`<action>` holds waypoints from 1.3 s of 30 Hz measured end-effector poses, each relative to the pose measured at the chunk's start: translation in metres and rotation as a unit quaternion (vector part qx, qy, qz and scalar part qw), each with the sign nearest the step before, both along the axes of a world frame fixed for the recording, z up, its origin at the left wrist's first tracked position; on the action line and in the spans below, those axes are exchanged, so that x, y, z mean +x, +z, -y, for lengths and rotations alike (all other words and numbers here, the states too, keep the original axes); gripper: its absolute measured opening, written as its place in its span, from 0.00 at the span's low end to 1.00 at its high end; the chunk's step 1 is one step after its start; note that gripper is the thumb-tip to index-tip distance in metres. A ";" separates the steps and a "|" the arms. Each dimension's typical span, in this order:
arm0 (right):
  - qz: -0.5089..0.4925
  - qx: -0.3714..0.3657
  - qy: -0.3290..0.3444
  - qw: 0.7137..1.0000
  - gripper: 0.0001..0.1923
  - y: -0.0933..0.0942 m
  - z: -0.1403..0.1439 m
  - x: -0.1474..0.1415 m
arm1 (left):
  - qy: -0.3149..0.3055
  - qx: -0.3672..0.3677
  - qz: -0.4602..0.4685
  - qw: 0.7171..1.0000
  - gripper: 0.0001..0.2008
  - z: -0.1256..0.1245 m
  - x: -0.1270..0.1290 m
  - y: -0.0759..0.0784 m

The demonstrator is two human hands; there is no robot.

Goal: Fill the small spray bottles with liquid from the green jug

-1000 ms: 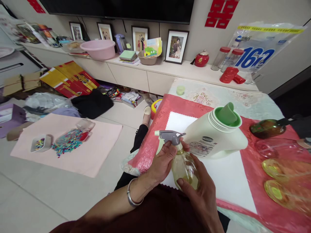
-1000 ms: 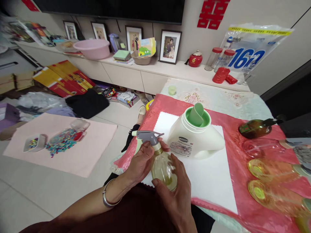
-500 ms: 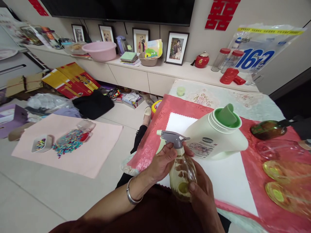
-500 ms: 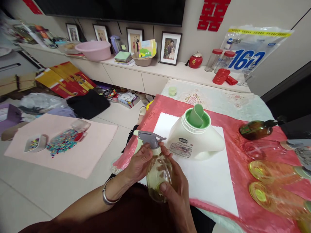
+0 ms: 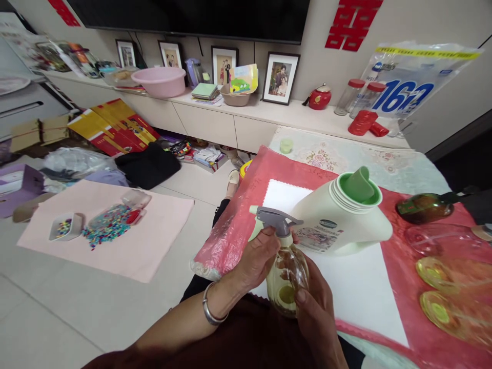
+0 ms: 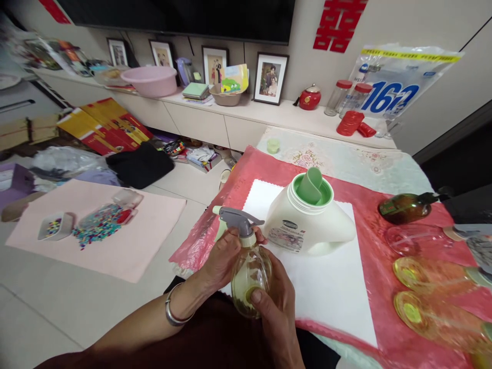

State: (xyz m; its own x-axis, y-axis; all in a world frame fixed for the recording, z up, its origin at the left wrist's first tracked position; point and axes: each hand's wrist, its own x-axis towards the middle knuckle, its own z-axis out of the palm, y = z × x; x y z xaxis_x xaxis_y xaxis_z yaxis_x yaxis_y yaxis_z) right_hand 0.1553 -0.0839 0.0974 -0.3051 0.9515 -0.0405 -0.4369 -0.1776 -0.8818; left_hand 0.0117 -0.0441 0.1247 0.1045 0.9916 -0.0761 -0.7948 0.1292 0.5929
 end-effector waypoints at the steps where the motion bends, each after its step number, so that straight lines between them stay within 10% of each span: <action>1: -0.002 -0.003 0.000 1.000 0.34 0.001 0.000 -0.001 | -0.002 0.007 -0.003 1.000 0.24 0.000 0.000 -0.001; 39: -0.024 -0.013 -0.010 1.000 0.34 -0.005 -0.003 -0.007 | -0.043 -0.024 0.030 0.998 0.20 -0.003 -0.008 0.003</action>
